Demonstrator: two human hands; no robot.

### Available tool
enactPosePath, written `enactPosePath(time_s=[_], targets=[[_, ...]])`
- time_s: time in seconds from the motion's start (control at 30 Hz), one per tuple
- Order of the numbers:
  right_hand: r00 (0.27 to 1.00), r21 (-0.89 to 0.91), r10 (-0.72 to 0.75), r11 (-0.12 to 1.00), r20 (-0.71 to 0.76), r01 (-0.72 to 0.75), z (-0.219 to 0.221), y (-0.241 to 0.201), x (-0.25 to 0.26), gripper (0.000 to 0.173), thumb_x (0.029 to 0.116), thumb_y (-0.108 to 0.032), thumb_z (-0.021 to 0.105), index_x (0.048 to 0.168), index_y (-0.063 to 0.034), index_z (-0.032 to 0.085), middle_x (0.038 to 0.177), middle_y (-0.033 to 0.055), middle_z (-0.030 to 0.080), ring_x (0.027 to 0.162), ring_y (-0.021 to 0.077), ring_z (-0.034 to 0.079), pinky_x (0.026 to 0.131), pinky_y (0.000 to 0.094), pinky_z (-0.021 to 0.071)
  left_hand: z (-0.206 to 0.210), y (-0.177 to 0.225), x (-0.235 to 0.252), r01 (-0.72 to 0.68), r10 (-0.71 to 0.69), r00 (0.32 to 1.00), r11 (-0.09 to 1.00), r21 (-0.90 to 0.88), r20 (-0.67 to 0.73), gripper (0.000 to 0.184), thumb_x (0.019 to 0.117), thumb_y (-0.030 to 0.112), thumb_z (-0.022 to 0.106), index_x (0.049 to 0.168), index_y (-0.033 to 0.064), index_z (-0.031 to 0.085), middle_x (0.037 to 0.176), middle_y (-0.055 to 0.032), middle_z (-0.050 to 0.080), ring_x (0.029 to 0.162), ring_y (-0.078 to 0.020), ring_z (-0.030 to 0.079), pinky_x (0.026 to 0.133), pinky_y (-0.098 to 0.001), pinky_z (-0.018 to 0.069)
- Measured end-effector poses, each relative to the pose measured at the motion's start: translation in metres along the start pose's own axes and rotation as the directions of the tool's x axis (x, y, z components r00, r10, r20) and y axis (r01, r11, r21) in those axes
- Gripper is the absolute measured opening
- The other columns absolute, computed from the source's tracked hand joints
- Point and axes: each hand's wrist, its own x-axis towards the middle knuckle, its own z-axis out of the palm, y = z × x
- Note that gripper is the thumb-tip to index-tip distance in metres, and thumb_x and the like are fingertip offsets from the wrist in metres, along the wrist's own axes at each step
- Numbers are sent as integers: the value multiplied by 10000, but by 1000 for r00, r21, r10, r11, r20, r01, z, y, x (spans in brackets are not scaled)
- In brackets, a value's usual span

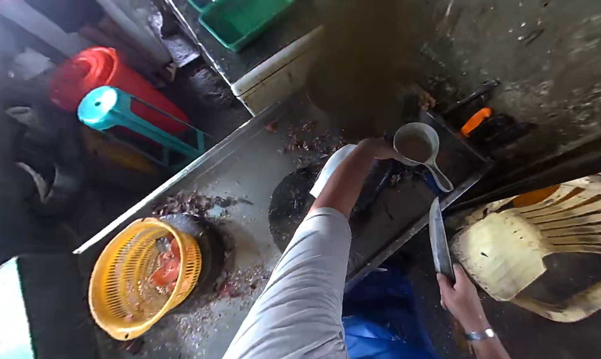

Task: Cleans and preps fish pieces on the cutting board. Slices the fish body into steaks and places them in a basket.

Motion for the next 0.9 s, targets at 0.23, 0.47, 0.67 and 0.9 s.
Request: enactPosePath(time_s=[0.23, 0.47, 0.67, 0.9], targets=[[993, 189, 70, 978, 90, -86, 2, 12, 7, 365, 1030, -189, 522, 1333, 11, 484, 672, 101, 586, 462, 200, 595, 458, 412, 570, -7, 6, 0, 86, -86, 996, 996, 20, 16, 851, 782, 733, 716, 1289, 51, 683, 1331, -198, 651, 1271, -367, 592, 1054, -648, 441], [980, 264, 24, 962, 195, -76, 2, -1, 23, 279, 1049, -132, 479, 1272, 34, 447, 595, 33, 531, 413, 143, 575, 422, 336, 568, -10, -8, -35, -91, 88, 996, 981, 173, 22, 678, 907, 685, 610, 1150, 65, 740, 1235, -167, 695, 1194, -332, 636, 986, -634, 475], [996, -211, -70, 974, 63, 82, 3, -20, 57, 495, 1015, -190, 586, 1451, 12, 465, 971, 290, 694, 779, 427, 714, 706, 643, 574, -6, -3, -19, -107, 93, 993, 967, 233, 69, 598, 918, 634, 625, 1076, 71, 749, 1160, -164, 709, 1137, -339, 651, 939, -642, 484], [982, -602, -176, 778, 66, 180, 11, -92, 150, 586, 1003, -71, 533, 1570, -60, 388, 1401, 355, 538, 1261, 538, 568, 999, 663, 507, 28, -76, -56, -166, 15, 754, 972, -168, -656, 393, 989, 384, 634, 1348, 228, 662, 1370, -19, 657, 1326, -232, 571, 1082, -524, 485]])
